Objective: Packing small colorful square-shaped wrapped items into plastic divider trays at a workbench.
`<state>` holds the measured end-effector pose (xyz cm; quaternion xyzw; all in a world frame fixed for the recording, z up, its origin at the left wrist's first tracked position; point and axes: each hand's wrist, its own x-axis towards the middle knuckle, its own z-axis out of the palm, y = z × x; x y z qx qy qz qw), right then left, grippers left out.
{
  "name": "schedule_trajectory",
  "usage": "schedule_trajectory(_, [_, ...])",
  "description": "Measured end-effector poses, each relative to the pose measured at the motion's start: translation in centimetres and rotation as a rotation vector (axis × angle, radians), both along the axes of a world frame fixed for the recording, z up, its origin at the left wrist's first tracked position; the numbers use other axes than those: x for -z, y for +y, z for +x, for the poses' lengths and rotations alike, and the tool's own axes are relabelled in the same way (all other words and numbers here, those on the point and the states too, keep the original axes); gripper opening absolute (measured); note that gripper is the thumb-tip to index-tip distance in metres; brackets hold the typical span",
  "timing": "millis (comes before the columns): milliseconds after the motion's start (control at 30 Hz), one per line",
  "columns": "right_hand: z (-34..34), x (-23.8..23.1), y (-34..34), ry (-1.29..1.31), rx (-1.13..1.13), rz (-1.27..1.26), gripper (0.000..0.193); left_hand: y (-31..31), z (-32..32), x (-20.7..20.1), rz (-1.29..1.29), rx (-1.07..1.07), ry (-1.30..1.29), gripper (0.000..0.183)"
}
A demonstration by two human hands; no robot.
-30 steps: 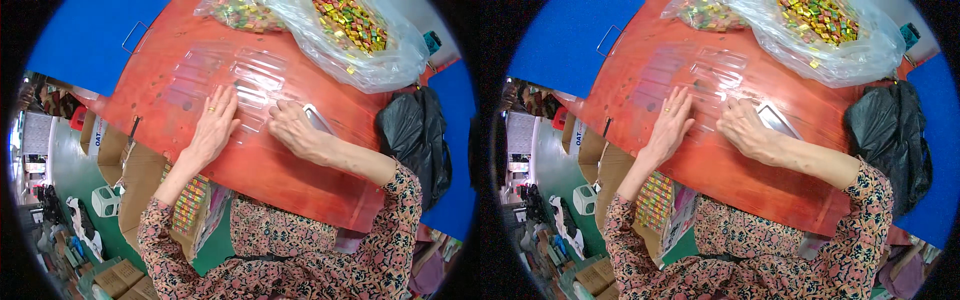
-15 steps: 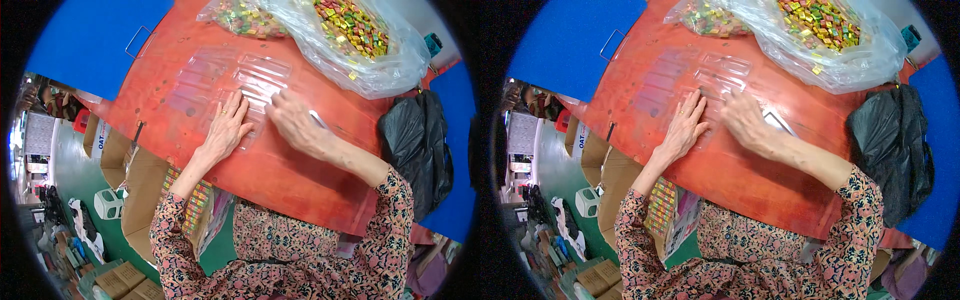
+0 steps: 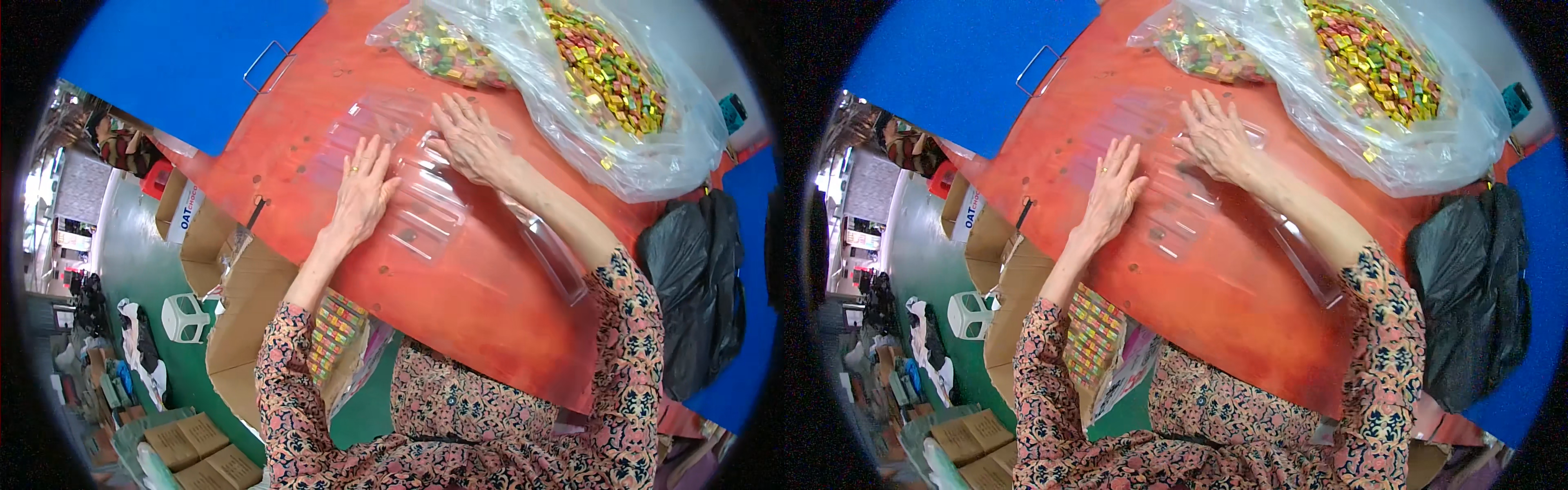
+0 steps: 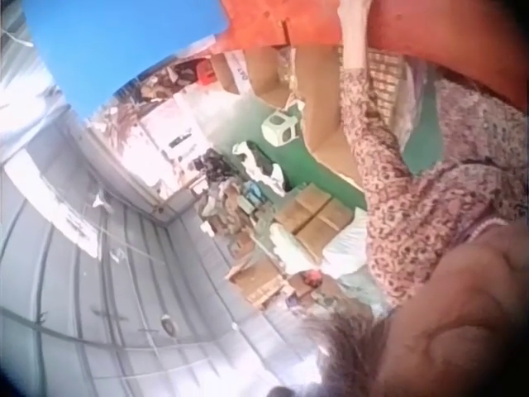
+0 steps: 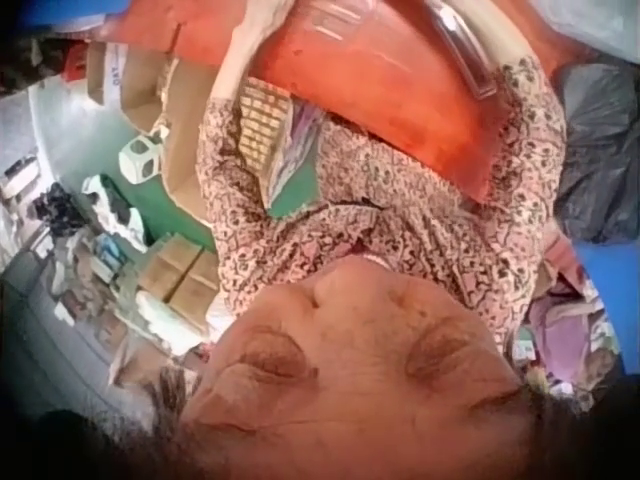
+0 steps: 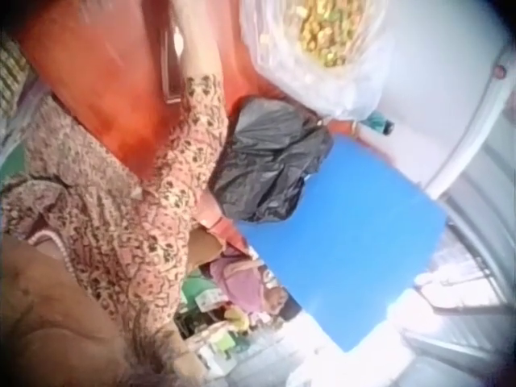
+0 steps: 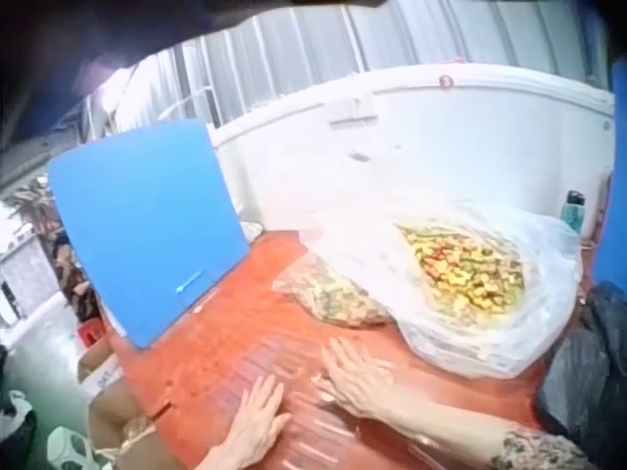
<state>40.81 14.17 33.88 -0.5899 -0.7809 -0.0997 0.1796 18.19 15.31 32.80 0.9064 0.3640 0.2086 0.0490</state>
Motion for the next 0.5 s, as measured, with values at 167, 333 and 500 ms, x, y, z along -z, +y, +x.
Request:
schedule_trajectory(167, [-1.1,-2.2,2.0,0.029,-0.068,0.05,0.062,-0.2,0.7,-2.6,-0.008,-0.094,0.062,0.053])
schedule_trajectory(333, [-2.4,-4.2,1.7,-0.018,-0.015,-0.164,0.059,-1.7,1.5,-4.6,-0.056,-0.136,0.074,0.053])
schedule_trajectory(500, [-3.8,-4.4,0.4,-0.073,-0.044,-0.16,0.055,-2.9,0.5,-4.4,-0.051,-0.16,0.094,0.054])
